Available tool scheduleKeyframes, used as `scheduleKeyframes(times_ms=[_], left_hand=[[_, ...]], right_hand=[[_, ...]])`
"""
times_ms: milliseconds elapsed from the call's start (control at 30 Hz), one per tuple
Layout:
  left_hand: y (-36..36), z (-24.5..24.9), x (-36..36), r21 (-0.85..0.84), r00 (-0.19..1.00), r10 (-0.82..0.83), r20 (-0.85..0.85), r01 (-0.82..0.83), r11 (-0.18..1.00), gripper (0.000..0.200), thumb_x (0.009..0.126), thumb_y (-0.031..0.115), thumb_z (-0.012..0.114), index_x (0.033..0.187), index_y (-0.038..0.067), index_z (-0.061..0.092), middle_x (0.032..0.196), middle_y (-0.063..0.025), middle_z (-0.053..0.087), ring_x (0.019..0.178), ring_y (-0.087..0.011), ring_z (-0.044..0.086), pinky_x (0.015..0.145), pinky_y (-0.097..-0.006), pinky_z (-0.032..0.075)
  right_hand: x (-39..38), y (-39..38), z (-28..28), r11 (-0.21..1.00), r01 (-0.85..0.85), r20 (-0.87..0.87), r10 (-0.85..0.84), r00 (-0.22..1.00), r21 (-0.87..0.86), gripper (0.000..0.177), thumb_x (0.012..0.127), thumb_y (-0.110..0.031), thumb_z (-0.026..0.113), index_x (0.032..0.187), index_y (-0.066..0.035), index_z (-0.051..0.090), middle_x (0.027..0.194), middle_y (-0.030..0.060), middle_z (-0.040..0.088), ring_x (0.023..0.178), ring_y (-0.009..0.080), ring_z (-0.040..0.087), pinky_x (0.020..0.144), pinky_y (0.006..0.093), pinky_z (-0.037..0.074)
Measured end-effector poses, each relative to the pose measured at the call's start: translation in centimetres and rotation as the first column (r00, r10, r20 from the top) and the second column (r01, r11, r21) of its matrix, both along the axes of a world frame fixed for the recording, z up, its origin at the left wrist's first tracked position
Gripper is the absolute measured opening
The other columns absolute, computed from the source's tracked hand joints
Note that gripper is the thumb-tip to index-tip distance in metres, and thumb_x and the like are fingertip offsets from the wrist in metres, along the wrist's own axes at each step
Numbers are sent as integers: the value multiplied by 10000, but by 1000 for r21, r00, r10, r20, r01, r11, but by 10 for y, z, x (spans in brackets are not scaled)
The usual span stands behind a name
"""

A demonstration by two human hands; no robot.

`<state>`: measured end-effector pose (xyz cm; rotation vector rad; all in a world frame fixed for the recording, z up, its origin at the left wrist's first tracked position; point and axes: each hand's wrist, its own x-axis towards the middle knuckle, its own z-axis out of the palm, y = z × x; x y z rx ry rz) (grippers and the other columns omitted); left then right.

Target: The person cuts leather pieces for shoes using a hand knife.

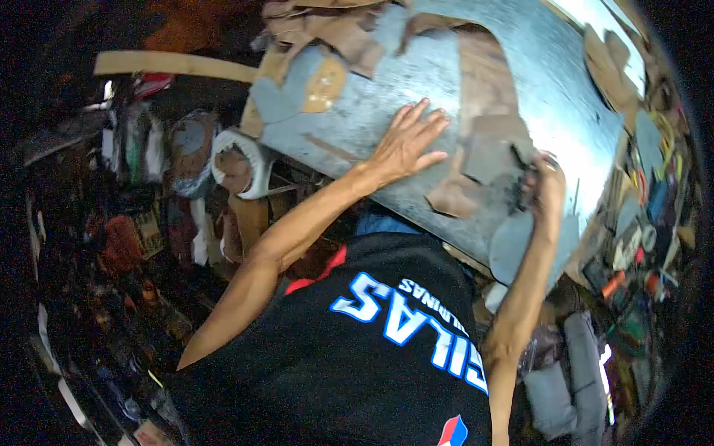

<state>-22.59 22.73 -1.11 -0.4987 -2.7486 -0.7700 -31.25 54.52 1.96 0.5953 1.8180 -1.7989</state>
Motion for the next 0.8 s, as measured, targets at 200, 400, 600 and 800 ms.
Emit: scheduleKeyframes(times_ms=[200,400,600,800], left_hand=[[-163,40,22,-172,836,549,-4,-541,823,510,795,299,765,1161,-24,617,1167,-201,629,1148,-392,552,1018,-481,405],[-181,23,27,-305,897,438,51,-404,862,676,807,450,743,1283,1,569,1295,-228,569,1257,-426,470,1064,-526,343],[-154,20,17,-403,882,452,134,-369,838,730,822,481,711,1365,37,508,1349,-216,543,1307,-435,421,1098,-532,295],[-145,5,10,-438,946,287,154,-195,878,605,917,368,641,1398,38,483,1449,-152,484,1373,-423,360,1126,-536,257]], right_hand=[[-38,104,-45,856,453,-44,-477,878,-248,126,916,-75,621,1035,-49,589,815,29,587,576,114,486,524,294,412],[-59,154,-79,743,546,-19,-598,801,-386,136,919,-51,626,1038,11,603,808,46,607,601,128,499,547,310,431],[-32,87,-32,794,598,-93,-607,789,-111,283,863,-122,690,1105,16,644,914,60,648,710,173,615,605,287,508],[7,40,-12,830,537,-120,-555,823,-151,297,858,-157,679,1124,-76,575,884,65,654,504,156,523,485,330,492]])
